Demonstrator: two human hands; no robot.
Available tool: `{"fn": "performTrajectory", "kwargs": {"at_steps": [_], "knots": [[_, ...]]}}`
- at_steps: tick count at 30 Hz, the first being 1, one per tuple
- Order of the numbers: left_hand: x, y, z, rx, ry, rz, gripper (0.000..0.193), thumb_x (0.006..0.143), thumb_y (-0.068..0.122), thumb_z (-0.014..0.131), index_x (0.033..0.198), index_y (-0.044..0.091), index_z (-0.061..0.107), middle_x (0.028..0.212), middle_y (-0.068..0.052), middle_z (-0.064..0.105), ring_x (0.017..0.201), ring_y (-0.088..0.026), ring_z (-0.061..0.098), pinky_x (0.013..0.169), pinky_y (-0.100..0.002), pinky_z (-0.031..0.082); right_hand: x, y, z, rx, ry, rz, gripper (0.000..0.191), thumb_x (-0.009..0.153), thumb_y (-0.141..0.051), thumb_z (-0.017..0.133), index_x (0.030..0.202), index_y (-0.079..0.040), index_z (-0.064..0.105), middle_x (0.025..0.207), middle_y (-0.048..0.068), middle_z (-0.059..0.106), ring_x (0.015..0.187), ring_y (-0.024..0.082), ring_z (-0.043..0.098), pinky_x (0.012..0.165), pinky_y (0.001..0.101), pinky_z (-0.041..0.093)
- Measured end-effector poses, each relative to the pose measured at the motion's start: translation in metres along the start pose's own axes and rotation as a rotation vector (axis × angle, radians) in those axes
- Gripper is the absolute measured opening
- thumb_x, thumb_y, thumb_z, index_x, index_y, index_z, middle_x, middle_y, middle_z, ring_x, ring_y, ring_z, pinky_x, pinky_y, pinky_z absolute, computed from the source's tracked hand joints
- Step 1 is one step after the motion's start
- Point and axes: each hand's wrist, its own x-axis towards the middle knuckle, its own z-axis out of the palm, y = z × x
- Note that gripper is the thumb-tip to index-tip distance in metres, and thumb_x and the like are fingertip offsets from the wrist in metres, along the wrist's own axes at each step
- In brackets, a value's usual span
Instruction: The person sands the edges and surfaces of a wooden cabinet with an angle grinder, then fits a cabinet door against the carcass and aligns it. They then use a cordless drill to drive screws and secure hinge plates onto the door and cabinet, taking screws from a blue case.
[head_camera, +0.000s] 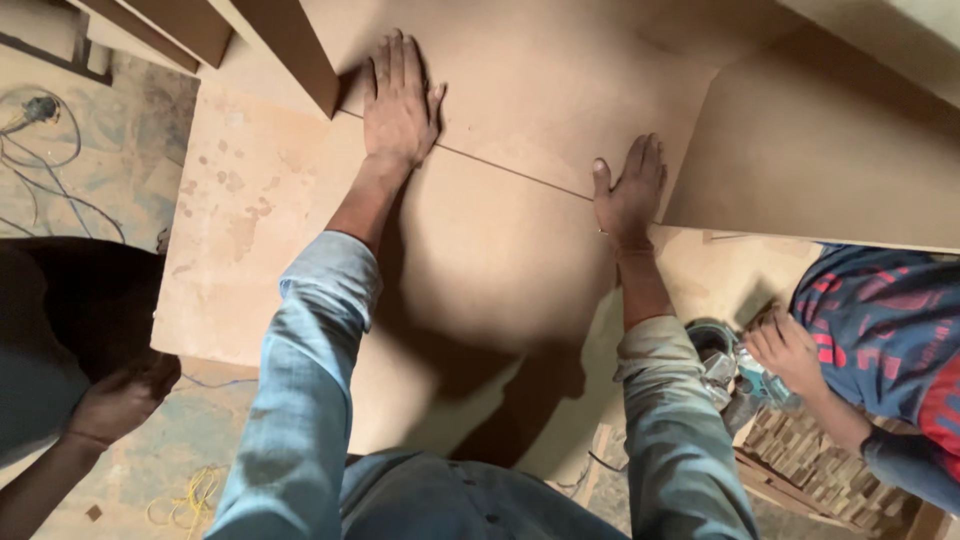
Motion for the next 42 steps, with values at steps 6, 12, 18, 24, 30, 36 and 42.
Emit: {"fn": "performTrajectory", "kwargs": {"at_steps": [6, 12, 18, 24, 30, 36, 42], "knots": [[-0.003, -0.006, -0.003, -0.007, 0.037, -0.011, 0.066, 0.110, 0.037, 0.044, 0.157, -0.006, 0.030, 0.166, -0.024, 0.027, 0.155, -0.041, 0.023, 0.126, -0.054, 0.017, -0.003, -0.001, 0.005, -0.019, -0.002, -0.045, 0.079, 0.105, -0.046, 0.060, 0.156, 0.010, 0.035, 0.162, 0.032, 0.033, 0.151, 0.048, 0.029, 0.123, 0.0596, 0.023], [-0.001, -0.011, -0.008, -0.011, 0.062, -0.002, 0.063, 0.110, 0.035, 0.041, 0.156, -0.007, 0.032, 0.166, -0.025, 0.027, 0.155, -0.038, 0.023, 0.126, -0.055, 0.017, 0.001, -0.006, 0.006, -0.020, -0.045, -0.025, 0.080, 0.104, -0.046, 0.059, 0.155, 0.010, 0.034, 0.162, 0.033, 0.032, 0.151, 0.048, 0.029, 0.122, 0.0601, 0.022], [-0.001, -0.011, -0.010, 0.005, 0.017, -0.009, 0.064, 0.109, 0.035, 0.040, 0.156, -0.007, 0.032, 0.166, -0.023, 0.026, 0.155, -0.037, 0.021, 0.126, -0.055, 0.016, 0.002, -0.003, 0.008, -0.030, -0.049, -0.042, 0.082, 0.102, -0.046, 0.059, 0.155, 0.012, 0.034, 0.161, 0.034, 0.032, 0.150, 0.050, 0.028, 0.122, 0.0605, 0.021], [0.000, -0.013, -0.006, 0.014, 0.028, 0.005, 0.061, 0.110, 0.033, 0.039, 0.156, -0.006, 0.032, 0.167, -0.023, 0.025, 0.156, -0.037, 0.021, 0.126, -0.055, 0.015, 0.011, 0.000, 0.011, 0.064, -0.030, -0.039, 0.069, 0.108, -0.038, 0.052, 0.155, 0.011, 0.037, 0.163, 0.033, 0.031, 0.152, 0.049, 0.028, 0.123, 0.0613, 0.020], [0.006, -0.023, 0.011, -0.069, 0.070, -0.017, 0.066, 0.109, 0.035, 0.043, 0.158, -0.006, 0.030, 0.168, -0.025, 0.021, 0.156, -0.040, 0.017, 0.127, -0.055, 0.015, 0.017, -0.010, 0.007, -0.025, -0.037, -0.071, 0.064, 0.107, -0.036, 0.050, 0.154, 0.007, 0.039, 0.163, 0.031, 0.033, 0.153, 0.046, 0.029, 0.128, 0.0510, 0.022], [0.004, -0.019, 0.021, -0.162, -0.006, -0.023, 0.068, 0.109, 0.034, 0.045, 0.161, -0.004, 0.027, 0.170, -0.026, 0.018, 0.156, -0.043, 0.016, 0.124, -0.057, 0.015, 0.023, -0.011, -0.015, 0.096, -0.221, 0.000, 0.067, 0.109, -0.037, 0.042, 0.158, 0.007, 0.029, 0.167, 0.029, 0.021, 0.157, 0.044, 0.014, 0.127, 0.0492, 0.013], [-0.008, -0.007, 0.011, -0.178, -0.052, 0.023, 0.070, 0.111, 0.035, 0.045, 0.164, -0.005, 0.023, 0.170, -0.025, 0.022, 0.158, -0.041, 0.019, 0.128, -0.058, 0.015, 0.032, -0.005, -0.029, 0.069, -0.379, 0.118, 0.078, 0.106, -0.054, 0.035, 0.161, 0.000, 0.022, 0.170, 0.023, 0.010, 0.159, 0.040, 0.008, 0.127, 0.0520, 0.008]]}}
